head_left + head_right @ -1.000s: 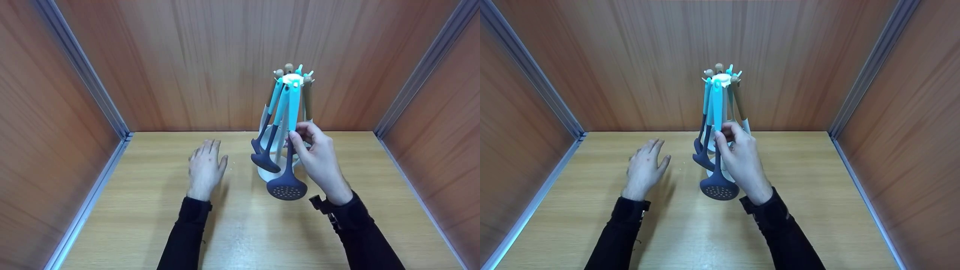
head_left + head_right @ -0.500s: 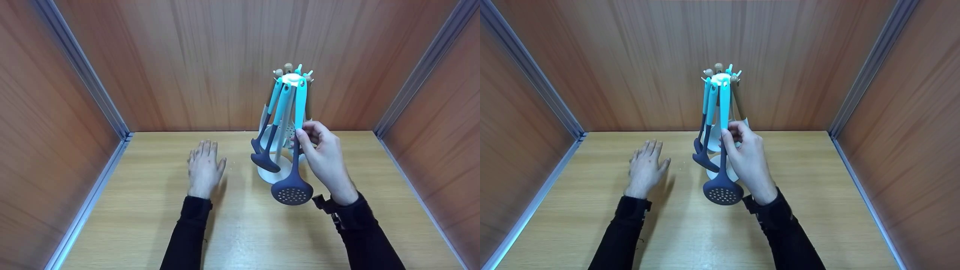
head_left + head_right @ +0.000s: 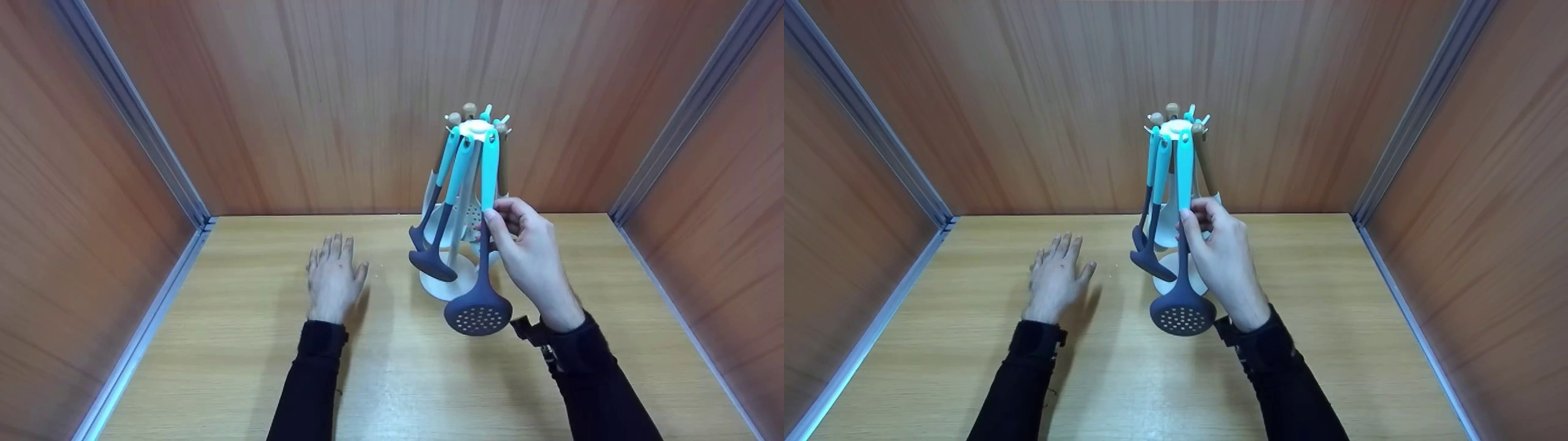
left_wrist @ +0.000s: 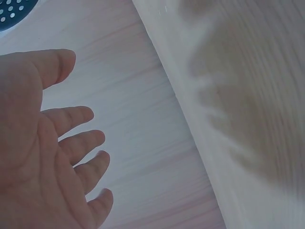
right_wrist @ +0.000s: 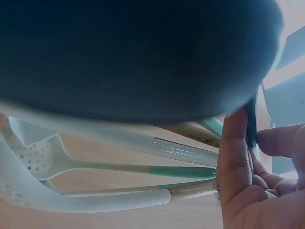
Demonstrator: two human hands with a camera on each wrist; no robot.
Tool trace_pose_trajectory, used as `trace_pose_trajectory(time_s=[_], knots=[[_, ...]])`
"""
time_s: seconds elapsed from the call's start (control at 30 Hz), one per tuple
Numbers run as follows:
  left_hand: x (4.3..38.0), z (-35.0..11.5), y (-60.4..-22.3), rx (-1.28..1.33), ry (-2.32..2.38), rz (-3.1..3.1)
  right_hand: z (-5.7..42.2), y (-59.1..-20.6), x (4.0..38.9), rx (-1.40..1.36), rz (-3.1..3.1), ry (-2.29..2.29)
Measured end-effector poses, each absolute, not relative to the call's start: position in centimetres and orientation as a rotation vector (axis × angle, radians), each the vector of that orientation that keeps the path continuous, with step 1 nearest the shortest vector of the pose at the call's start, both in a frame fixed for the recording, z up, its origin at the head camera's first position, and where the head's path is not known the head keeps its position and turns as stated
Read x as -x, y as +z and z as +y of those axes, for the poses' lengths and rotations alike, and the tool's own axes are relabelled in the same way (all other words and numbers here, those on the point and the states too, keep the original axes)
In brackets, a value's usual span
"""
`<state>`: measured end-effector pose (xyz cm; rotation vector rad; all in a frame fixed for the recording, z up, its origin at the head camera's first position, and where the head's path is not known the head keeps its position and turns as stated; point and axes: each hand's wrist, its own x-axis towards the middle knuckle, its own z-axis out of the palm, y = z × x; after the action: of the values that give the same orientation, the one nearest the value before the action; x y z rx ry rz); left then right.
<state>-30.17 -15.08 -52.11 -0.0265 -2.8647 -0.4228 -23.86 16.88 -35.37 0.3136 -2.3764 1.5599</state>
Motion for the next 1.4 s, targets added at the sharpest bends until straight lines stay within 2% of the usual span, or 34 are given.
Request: trace_pose_trajectory(time_s=[1.4], knots=[[30.0, -14.2, -52.3, 0.074, -0.514, -2.889, 17.7, -38.4, 26.1, -0.242, -2.432, 1.574]])
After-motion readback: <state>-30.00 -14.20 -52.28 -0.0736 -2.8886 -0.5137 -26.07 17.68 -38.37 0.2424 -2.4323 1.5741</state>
